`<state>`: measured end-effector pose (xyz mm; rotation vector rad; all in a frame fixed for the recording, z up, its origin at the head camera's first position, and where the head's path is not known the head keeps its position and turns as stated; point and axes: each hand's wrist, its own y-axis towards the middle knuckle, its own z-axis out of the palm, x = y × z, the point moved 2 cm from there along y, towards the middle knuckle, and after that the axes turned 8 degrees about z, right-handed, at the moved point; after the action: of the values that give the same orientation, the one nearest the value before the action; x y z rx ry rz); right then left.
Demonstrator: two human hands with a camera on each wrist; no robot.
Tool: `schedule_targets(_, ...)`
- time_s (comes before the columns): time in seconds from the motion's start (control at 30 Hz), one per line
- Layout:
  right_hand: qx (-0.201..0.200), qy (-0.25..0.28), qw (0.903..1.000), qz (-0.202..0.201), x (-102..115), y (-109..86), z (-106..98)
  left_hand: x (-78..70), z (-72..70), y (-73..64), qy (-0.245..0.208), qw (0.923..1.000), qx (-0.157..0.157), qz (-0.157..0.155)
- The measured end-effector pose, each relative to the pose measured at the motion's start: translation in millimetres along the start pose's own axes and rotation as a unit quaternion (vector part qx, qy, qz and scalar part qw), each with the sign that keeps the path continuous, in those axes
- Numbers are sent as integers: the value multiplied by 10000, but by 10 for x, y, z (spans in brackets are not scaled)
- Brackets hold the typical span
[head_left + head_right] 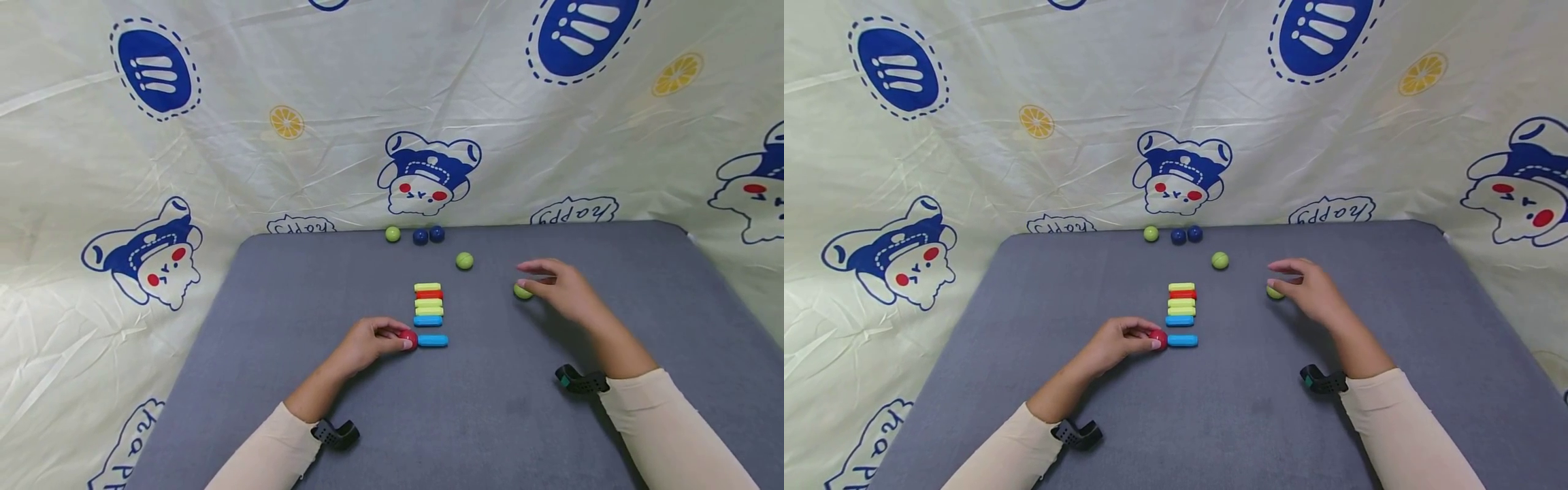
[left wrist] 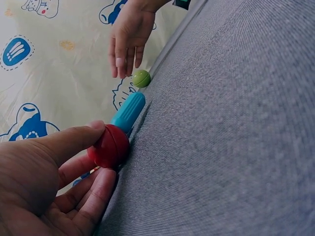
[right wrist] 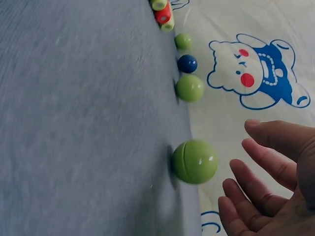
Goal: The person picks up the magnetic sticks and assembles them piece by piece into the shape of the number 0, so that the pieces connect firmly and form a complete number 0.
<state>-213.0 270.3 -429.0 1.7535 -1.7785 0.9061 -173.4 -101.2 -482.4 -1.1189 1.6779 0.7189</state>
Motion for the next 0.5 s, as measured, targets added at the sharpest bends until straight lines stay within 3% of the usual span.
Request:
schedule_targets(0.3, 340, -275, 9990, 11, -169, 85, 14, 13, 7, 1, -18, 10000, -28, 31)
schedule_targets(0.5, 353, -401, 9985, -66, -205, 86, 68, 3, -1, 3, -27, 10000, -8, 23)
